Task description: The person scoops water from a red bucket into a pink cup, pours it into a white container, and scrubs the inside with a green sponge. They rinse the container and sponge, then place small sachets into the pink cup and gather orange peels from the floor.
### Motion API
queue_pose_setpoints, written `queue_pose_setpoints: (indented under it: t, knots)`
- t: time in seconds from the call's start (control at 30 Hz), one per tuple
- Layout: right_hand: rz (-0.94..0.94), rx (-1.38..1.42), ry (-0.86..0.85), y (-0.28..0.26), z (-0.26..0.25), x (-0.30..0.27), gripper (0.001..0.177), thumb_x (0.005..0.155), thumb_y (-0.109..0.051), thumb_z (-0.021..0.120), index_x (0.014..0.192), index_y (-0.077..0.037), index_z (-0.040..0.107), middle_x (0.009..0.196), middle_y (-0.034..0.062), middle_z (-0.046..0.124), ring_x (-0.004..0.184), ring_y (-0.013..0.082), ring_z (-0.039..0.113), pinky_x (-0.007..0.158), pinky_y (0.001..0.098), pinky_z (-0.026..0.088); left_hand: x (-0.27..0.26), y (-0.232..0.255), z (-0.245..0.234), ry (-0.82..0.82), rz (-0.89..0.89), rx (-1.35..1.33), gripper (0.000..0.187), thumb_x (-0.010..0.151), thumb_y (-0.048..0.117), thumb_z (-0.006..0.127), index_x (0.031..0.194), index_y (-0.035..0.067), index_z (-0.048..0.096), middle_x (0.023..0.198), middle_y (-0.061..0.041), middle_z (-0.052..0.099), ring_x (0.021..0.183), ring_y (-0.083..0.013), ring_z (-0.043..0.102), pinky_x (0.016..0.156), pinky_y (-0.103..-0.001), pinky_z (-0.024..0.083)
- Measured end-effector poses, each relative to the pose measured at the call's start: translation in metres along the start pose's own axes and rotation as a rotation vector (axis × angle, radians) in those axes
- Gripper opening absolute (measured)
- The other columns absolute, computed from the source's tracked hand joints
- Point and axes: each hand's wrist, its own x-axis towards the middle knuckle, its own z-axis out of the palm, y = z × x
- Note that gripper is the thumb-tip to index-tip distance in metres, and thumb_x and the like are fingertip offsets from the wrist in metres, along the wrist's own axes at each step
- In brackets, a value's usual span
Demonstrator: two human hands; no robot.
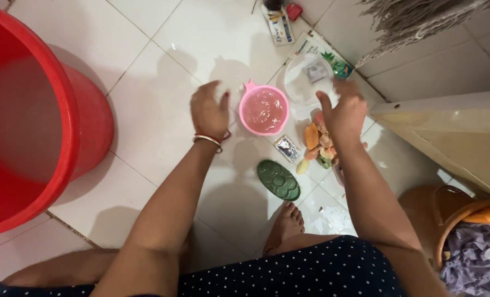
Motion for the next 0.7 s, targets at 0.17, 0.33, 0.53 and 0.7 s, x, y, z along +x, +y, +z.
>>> queue_pose_setpoints:
  t: [0.17, 0.33, 0.53, 0.7]
  knots:
    - [0.191, -0.228, -0.785, -0.014, 0.066, -0.068, 0.041, 0.072, -0.026, 0.088, 0.102, -0.004, 0.071, 0.090, 0.0149, 0.072, 0.093, 0.0399, 0.067, 0.077, 0.0492, 0.056, -0.023, -0.047, 0.010, -0.203, -0.566, 0.090, 0.059, 0.082, 0.024, 0.084, 0.129, 0.006, 0.054, 0.126, -0.019, 0.056, 0.116, -0.0388, 0.054, 0.097, -0.048, 0.047]
    - [0.258, -0.129, -0.850, -0.004, 0.083, -0.100, 0.043, 0.072, -0.019, 0.087, 0.108, -0.003, 0.069, 0.093, 0.0188, 0.072, 0.091, 0.0383, 0.071, 0.077, 0.0495, 0.056, -0.024, -0.038, 0.016, -0.091, -0.505, -0.026, 0.046, 0.086, 0.020, 0.082, 0.123, 0.008, 0.059, 0.121, -0.014, 0.061, 0.114, -0.0334, 0.059, 0.098, -0.046, 0.048]
    - [0.713, 0.582, -0.518, 0.032, 0.050, -0.052, 0.024, 0.088, -0.004, 0.076, 0.111, 0.001, 0.071, 0.093, 0.0135, 0.076, 0.080, 0.0191, 0.072, 0.071, 0.0298, 0.058, 0.005, 0.018, 0.015, 0.067, 0.016, -0.268, 0.025, 0.097, 0.010, 0.073, 0.121, 0.010, 0.066, 0.115, -0.011, 0.070, 0.109, -0.0290, 0.068, 0.098, -0.041, 0.052]
    - [0.824, 1.040, -0.501, -0.013, 0.030, -0.020, 0.015, 0.096, 0.000, 0.065, 0.111, 0.003, 0.065, 0.094, 0.0080, 0.074, 0.077, 0.0105, 0.069, 0.068, 0.0232, 0.057, -0.015, 0.070, 0.036, -0.418, -0.076, -0.711, 0.040, 0.093, 0.012, 0.065, 0.130, -0.002, 0.058, 0.106, -0.013, 0.074, 0.097, -0.0259, 0.072, 0.087, -0.038, 0.056]
